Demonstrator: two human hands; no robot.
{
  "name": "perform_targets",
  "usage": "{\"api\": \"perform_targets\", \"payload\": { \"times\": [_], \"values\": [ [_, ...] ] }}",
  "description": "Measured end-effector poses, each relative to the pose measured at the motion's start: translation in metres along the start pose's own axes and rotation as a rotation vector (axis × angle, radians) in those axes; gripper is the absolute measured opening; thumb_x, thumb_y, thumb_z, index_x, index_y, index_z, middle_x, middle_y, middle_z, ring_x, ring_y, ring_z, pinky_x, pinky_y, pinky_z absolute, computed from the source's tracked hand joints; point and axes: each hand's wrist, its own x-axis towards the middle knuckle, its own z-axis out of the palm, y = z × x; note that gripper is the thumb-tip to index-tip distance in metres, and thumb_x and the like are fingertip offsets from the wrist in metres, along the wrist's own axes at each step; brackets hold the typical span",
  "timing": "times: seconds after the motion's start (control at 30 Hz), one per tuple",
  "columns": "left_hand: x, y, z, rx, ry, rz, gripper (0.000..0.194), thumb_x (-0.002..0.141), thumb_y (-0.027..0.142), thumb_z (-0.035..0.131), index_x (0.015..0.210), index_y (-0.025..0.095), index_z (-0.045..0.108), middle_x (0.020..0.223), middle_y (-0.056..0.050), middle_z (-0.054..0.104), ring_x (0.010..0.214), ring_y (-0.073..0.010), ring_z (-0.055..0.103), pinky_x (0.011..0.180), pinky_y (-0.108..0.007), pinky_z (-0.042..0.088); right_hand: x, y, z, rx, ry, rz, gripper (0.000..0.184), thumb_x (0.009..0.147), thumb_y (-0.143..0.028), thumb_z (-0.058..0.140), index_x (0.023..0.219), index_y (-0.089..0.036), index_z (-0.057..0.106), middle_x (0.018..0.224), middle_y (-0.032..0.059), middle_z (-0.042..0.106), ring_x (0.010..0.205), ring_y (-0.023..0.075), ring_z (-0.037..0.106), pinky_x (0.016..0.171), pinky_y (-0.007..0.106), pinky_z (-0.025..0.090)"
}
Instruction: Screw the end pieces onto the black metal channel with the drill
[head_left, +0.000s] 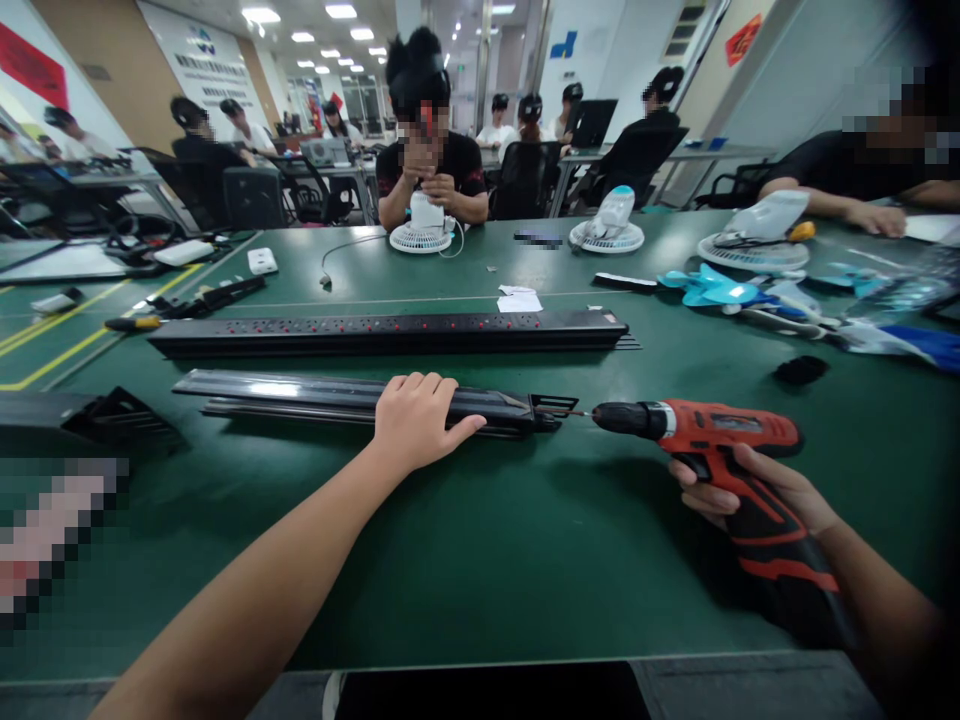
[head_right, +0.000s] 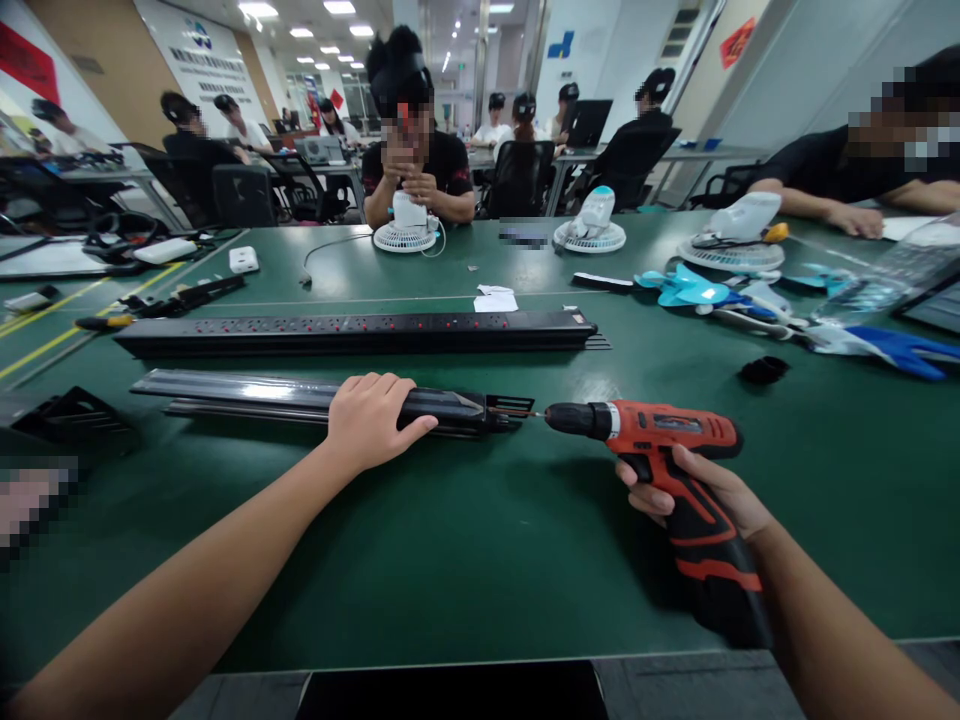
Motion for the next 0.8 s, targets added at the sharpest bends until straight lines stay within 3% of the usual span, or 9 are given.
{"api": "perform_targets", "payload": {
  "times": [0.23, 0.63, 0.8],
  "values": [
    [-0.0009, 0.0005, 0.0011, -0.001, 0.011, -0.011, 0.063, 0.097, 0.073, 0.043, 0.111, 0.018, 0.071, 0.104, -0.011, 0.073, 0.095, -0.0303, 0.066, 0.086, -0.045, 0.046, -0.0001, -0.0010, 0.0022, 0.010, 0.056, -0.026, 0.046, 0.063, -0.066, 0.050, 0.078, -0.023, 0.056, 0.055, -0.0026, 0.043, 0.044, 0.0085, 0.029, 0.038, 0.023, 0.028],
    [-0.0013, -0.0005, 0.0013, 0.014, 0.011, -0.009, 0.063, 0.097, 0.073, 0.043, 0.112, 0.018, 0.071, 0.106, -0.012, 0.072, 0.098, -0.0309, 0.064, 0.086, -0.045, 0.047, 0.0004, 0.0008, -0.0004, 0.018, 0.042, -0.011, 0.049, 0.064, -0.067, 0.049, 0.082, -0.022, 0.055, 0.051, -0.0031, 0.041, 0.045, 0.0094, 0.031, 0.039, 0.023, 0.031],
    [-0.0006, 0.0000, 0.0001, -0.001, 0.004, -0.006, 0.061, 0.098, 0.072, 0.043, 0.111, 0.019, 0.071, 0.103, -0.012, 0.074, 0.096, -0.0304, 0.066, 0.086, -0.044, 0.047, -0.0002, 0.0015, -0.0033, 0.019, 0.065, -0.025, 0.051, 0.063, -0.066, 0.051, 0.087, -0.022, 0.059, 0.052, 0.0008, 0.052, 0.043, 0.0102, 0.038, 0.036, 0.023, 0.034]
  ]
}}
